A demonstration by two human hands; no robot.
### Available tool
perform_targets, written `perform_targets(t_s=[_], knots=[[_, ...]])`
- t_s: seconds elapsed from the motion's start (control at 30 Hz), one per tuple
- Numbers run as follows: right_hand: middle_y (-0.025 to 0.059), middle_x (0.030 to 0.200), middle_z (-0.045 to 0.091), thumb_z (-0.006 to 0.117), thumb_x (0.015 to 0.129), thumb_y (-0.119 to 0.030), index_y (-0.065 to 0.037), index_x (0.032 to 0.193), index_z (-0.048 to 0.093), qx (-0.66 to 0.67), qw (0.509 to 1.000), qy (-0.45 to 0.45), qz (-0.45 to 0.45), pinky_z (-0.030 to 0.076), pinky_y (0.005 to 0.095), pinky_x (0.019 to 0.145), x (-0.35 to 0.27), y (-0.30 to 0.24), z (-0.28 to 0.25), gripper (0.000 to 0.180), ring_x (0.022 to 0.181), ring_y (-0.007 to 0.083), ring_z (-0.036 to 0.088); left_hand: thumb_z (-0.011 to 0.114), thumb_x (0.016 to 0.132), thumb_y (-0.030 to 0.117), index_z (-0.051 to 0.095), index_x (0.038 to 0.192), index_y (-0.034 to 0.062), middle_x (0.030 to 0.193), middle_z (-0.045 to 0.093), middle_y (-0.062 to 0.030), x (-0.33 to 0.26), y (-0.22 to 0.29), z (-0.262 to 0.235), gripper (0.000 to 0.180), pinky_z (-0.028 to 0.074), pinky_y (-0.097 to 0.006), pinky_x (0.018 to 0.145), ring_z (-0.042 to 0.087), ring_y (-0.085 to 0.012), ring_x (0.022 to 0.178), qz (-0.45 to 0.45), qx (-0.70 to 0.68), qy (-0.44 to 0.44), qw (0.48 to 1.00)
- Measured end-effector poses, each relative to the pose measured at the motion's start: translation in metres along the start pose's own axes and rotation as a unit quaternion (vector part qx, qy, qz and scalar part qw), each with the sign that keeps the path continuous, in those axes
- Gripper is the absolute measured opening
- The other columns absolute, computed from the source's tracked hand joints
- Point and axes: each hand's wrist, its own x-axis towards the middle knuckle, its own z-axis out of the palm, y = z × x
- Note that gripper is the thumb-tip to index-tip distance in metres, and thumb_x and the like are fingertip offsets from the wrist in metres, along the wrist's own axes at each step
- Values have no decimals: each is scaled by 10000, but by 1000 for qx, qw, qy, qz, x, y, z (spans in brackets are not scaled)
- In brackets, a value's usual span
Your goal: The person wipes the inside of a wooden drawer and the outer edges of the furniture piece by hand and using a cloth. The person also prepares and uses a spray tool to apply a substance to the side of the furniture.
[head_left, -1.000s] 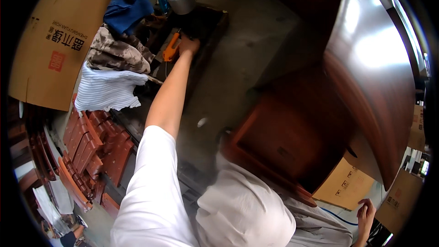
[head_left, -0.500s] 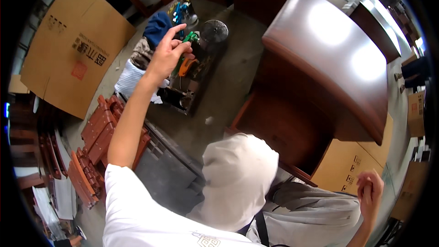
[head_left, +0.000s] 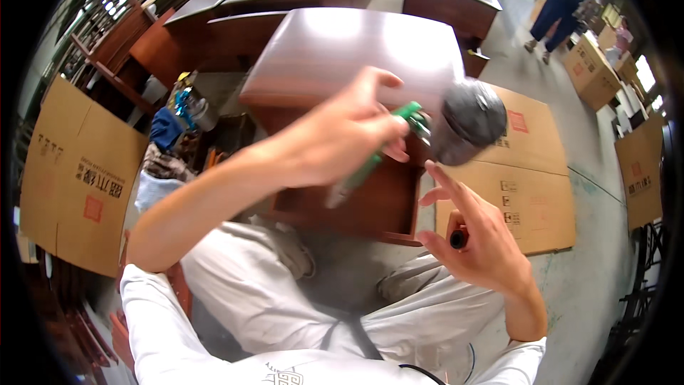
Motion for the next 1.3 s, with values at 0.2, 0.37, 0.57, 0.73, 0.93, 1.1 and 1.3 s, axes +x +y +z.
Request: perform_targets(t_s=[0.2, 0.37, 0.57, 0.73, 0.93, 1.1, 1.3], knots=[[161, 1063, 665, 804, 861, -199, -35, 1475, 467, -91, 975, 197, 46, 549, 415, 735, -30, 86, -1, 720, 853, 336, 666, 583, 1014, 152, 170, 1533, -29, 1127, 666, -198, 89, -37, 124, 688, 484, -369, 1020, 636, -259, 1114, 16, 25, -38, 999], [161, 951, 670, 768, 843, -130, -35, 1187, 622, -146, 940, 260, 164, 528, 453, 691, -47, 123, -15, 386, 804, 377, 662, 517, 1009, 135, 110, 1577, -3, 1167, 625, -179, 131, -51, 189, 712, 512, -372, 942, 620, -253, 1063, -5, -58, -30, 998], [138, 838, 641, 686, 955, -148, -34, 1063, 672, -178, 916, 316, 173, 507, 419, 635, -68, 131, -25, 158, 723, 334, 662, 540, 1023, 175, 224, 1604, 30, 1193, 623, -126, 132, -55, 211, 677, 499, -342, 954, 609, -235, 1094, -57, -233, -99, 966], [88, 760, 615, 688, 1020, -134, 5, 991, 633, -169, 911, 341, 156, 451, 323, 582, -78, 138, -23, 153, 623, 171, 558, 441, 1023, -18, 423, 1494, 57, 1281, 581, -108, 90, -115, 244, 478, 561, -380, 996, 588, -199, 1242, 114, -415, 117, 895], [-8, 846, 710, 711, 1031, -116, 25, 1016, 686, 7, 884, 427, 192, 471, 226, 629, -72, 120, -26, 144, 746, 26, 583, 664, 984, 104, 400, 1530, 17, 1518, 475, -204, 102, -205, 317, 613, 381, -457, 1201, 440, -346, 1482, 240, -142, 93, 956], [0, 874, 686, 722, 1028, -176, -5, 1032, 705, 34, 887, 428, 171, 484, 235, 700, -63, 106, -35, 172, 776, 67, 598, 709, 992, 176, 382, 1539, -51, 1468, 534, -212, 121, -174, 364, 677, 348, -474, 1207, 505, -349, 1387, 252, -282, -88, 922], [65, 855, 673, 673, 1048, -140, 26, 980, 700, 186, 829, 527, 14, 633, 344, 763, -52, 93, -63, 181, 803, 129, 643, 486, 1130, 257, 415, 1523, 19, 1127, 572, -106, 115, -138, 347, 465, 475, -310, 879, 542, -165, 956, 148, -452, 37, 879]])
